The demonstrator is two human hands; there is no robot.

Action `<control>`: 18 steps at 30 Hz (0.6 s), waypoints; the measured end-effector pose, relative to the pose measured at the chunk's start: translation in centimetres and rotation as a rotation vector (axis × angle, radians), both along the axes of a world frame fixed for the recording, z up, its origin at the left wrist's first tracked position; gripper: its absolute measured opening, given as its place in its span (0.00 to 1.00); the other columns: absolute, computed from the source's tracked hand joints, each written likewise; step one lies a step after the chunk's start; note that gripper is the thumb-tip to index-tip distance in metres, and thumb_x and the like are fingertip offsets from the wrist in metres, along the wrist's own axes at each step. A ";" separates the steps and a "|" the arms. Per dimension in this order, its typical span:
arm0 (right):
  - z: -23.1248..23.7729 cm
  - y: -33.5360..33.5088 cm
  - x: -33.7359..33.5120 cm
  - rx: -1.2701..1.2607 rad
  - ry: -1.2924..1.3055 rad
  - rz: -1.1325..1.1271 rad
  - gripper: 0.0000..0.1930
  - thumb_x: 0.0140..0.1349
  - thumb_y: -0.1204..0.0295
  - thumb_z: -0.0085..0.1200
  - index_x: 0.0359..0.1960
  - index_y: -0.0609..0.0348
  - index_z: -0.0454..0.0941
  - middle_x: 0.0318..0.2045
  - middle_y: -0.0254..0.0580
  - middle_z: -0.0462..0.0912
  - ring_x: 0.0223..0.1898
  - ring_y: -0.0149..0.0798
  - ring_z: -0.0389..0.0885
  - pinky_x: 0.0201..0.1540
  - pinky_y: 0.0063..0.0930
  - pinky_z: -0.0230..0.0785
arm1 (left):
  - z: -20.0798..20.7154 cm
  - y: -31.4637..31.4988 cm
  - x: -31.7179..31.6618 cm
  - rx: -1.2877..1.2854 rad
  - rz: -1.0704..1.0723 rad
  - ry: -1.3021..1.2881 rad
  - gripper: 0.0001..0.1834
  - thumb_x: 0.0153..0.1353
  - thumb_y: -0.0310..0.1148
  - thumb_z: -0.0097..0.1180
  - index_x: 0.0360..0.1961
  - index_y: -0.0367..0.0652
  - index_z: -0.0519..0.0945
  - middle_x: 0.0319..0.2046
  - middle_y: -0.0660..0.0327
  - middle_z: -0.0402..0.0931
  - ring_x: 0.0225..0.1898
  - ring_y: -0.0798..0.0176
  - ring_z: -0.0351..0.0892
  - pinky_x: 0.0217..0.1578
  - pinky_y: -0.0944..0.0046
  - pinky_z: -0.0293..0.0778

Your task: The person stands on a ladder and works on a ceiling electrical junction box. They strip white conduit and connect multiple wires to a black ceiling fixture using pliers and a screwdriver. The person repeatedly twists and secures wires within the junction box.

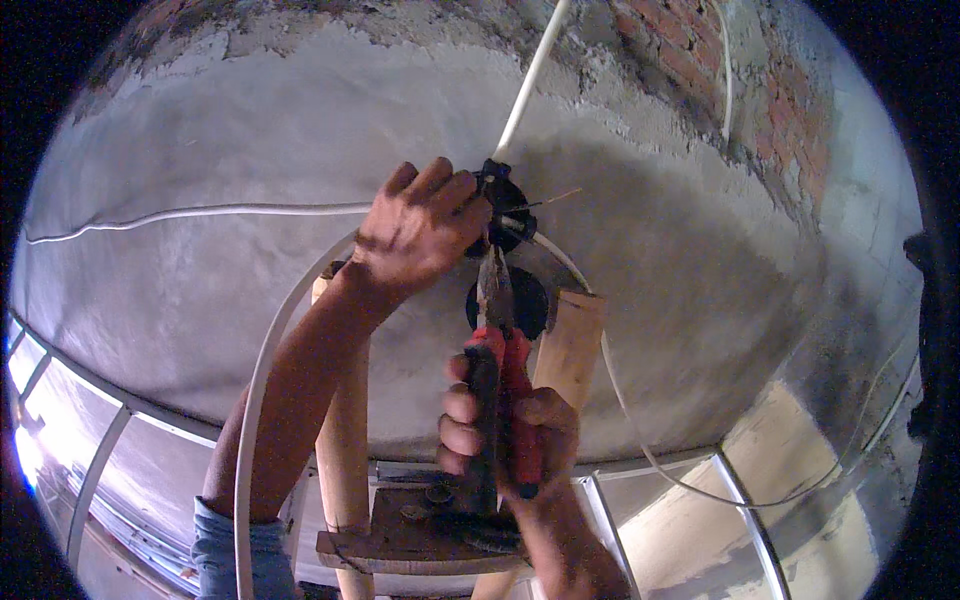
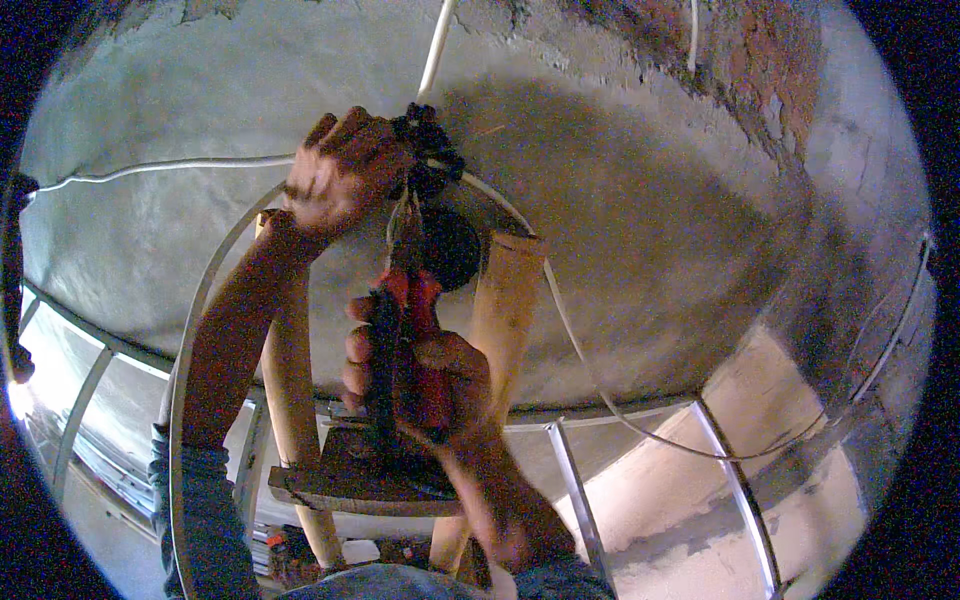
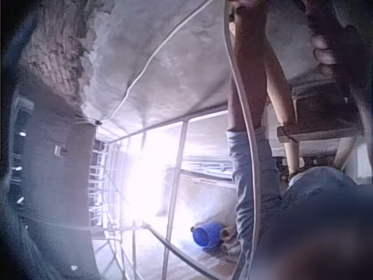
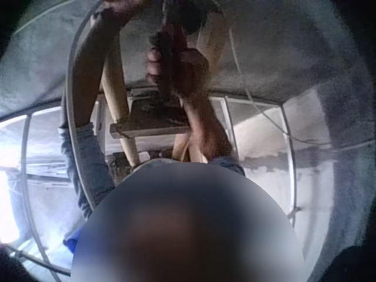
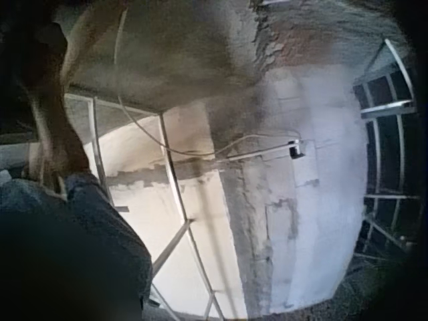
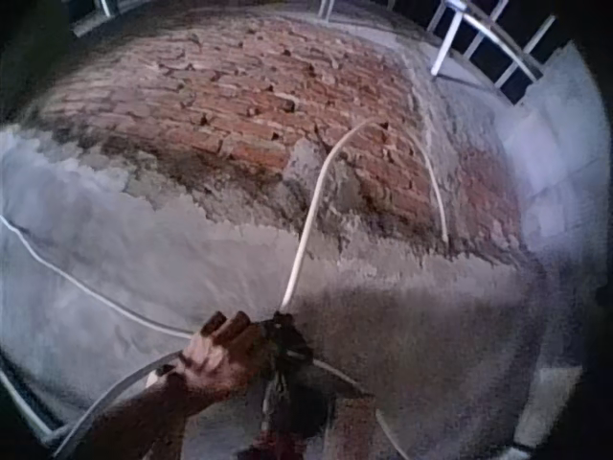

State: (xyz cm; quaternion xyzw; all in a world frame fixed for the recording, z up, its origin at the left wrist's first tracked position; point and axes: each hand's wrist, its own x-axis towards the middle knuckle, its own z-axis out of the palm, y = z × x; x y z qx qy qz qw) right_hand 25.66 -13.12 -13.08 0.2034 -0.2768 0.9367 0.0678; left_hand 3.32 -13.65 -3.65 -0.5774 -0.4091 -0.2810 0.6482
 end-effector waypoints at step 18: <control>12.1 1.2 7.4 2.307 -0.827 -1.144 0.25 0.60 0.72 0.57 0.60 0.63 0.69 0.36 0.58 0.80 0.35 0.55 0.80 0.43 0.43 0.73 | -0.3 -1.0 1.0 0.008 0.047 -0.074 0.08 0.54 0.39 0.59 0.31 0.50 0.85 0.44 0.66 0.81 0.51 0.62 0.75 0.46 0.60 0.74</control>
